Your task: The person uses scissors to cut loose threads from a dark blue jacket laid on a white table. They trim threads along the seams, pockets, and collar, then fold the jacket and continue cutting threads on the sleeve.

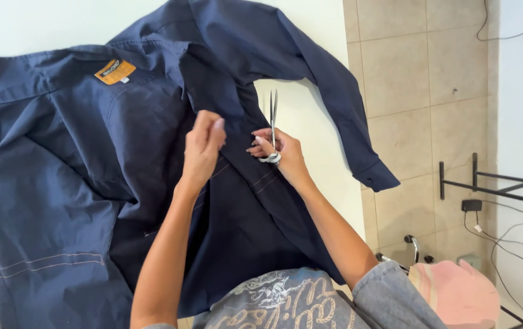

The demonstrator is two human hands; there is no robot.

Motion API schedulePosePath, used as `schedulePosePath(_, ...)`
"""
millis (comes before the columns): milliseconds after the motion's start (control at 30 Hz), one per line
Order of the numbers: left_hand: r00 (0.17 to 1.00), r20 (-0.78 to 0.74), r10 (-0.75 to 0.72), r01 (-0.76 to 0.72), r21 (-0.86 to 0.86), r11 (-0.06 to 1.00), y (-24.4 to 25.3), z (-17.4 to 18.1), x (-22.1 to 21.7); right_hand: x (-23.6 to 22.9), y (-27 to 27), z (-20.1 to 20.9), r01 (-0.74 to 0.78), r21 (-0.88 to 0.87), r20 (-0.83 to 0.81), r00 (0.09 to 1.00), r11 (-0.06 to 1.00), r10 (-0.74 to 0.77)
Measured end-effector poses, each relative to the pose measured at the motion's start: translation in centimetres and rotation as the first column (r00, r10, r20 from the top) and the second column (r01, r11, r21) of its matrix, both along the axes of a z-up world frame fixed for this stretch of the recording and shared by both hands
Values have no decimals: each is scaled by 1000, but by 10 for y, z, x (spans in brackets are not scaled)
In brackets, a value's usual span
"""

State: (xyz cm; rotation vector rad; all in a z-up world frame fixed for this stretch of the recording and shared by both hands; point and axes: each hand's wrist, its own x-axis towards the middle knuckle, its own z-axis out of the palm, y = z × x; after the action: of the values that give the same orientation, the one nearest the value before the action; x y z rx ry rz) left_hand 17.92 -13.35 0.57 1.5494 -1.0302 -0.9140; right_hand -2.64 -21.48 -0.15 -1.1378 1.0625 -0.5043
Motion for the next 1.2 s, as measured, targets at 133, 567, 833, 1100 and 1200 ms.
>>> schedulePosePath(133,984,111,141,-115,-209,971,-16,31,3,-12,-4,-12,-108,14,87,991,994,106)
schedulePosePath(567,977,-185,107,-138,-160,977,-24,27,-9,-3,-17,-25,-304,84,251,928,949,275)
schedulePosePath(833,684,729,35,127,-166,978,-68,-22,18,-13,-3,-25,-220,153,262,949,963,175)
schedulePosePath(1100,641,760,-106,220,-49,974,-86,-40,33,-18,-1,-28,-198,176,262,954,964,148)
schedulePosePath(1200,789,602,-125,231,-102,968,-80,-23,38,-18,-1,-29,-195,160,264,953,968,148)
